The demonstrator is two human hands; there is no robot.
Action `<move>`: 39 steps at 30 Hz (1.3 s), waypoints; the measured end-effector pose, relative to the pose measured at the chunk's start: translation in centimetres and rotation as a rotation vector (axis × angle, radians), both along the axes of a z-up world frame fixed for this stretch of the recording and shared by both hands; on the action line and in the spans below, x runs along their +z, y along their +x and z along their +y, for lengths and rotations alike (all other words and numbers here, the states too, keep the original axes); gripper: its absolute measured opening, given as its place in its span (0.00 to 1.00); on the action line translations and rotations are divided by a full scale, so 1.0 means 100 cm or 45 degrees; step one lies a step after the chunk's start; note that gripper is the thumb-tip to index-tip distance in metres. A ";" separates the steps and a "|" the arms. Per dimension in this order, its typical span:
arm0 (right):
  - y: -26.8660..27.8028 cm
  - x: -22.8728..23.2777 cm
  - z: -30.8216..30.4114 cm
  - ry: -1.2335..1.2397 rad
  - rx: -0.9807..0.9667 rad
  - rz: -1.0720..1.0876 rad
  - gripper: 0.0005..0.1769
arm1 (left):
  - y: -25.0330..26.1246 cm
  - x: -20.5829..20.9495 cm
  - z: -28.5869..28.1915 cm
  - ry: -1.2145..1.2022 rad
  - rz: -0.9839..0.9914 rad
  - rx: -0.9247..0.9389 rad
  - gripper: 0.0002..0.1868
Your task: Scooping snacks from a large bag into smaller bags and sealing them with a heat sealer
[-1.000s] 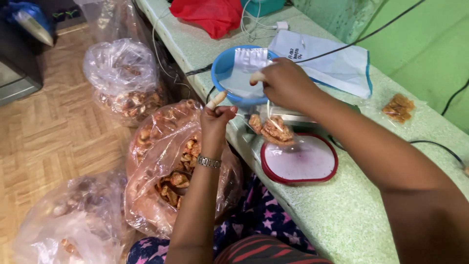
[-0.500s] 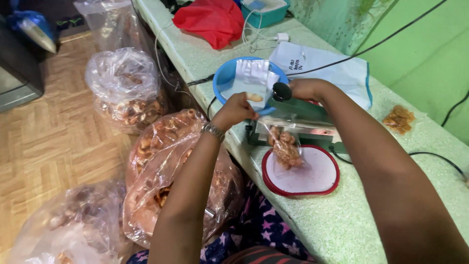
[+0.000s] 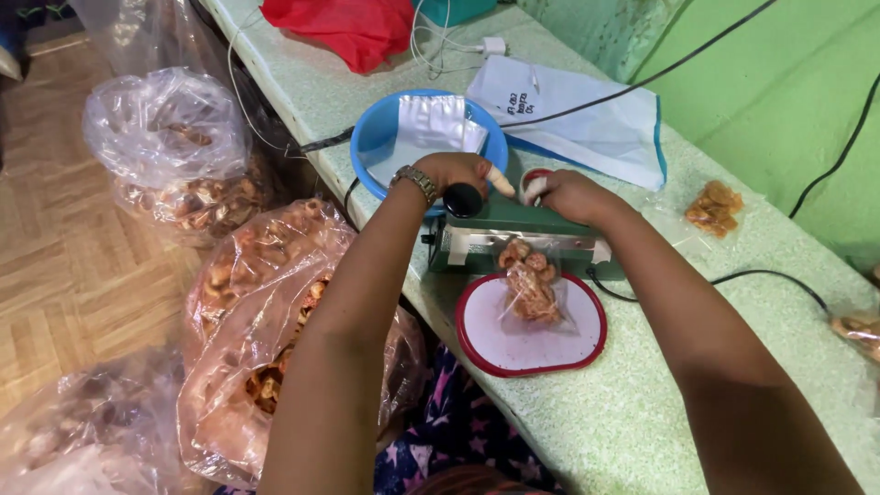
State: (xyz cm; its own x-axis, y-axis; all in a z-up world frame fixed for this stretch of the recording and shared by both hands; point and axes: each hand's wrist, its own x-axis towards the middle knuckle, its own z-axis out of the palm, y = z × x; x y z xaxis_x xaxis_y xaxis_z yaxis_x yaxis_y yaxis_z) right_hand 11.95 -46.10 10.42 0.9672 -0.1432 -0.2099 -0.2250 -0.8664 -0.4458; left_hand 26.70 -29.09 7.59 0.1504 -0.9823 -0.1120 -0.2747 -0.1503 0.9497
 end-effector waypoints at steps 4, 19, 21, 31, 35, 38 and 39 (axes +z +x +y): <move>-0.003 -0.004 -0.004 0.019 -0.023 -0.118 0.16 | -0.001 0.012 0.006 -0.016 0.094 0.029 0.26; 0.005 -0.011 -0.008 -0.346 -0.162 0.011 0.25 | -0.033 0.044 0.002 -0.211 -0.659 0.529 0.24; -0.002 0.001 0.003 -0.320 -0.208 0.062 0.28 | -0.056 0.049 -0.003 -0.167 -0.820 0.602 0.31; -0.004 0.011 0.018 -0.336 -0.170 0.114 0.26 | -0.085 0.073 0.020 -0.038 -0.747 0.769 0.45; -0.008 0.016 0.018 -0.272 -0.093 0.056 0.21 | -0.087 0.083 0.026 -0.046 -0.588 0.783 0.45; -0.008 0.015 0.015 -0.239 -0.002 0.004 0.18 | -0.085 0.085 0.027 -0.074 -0.460 0.814 0.44; -0.007 0.014 0.013 -0.244 0.024 0.000 0.18 | -0.085 0.085 0.028 -0.084 -0.420 0.798 0.46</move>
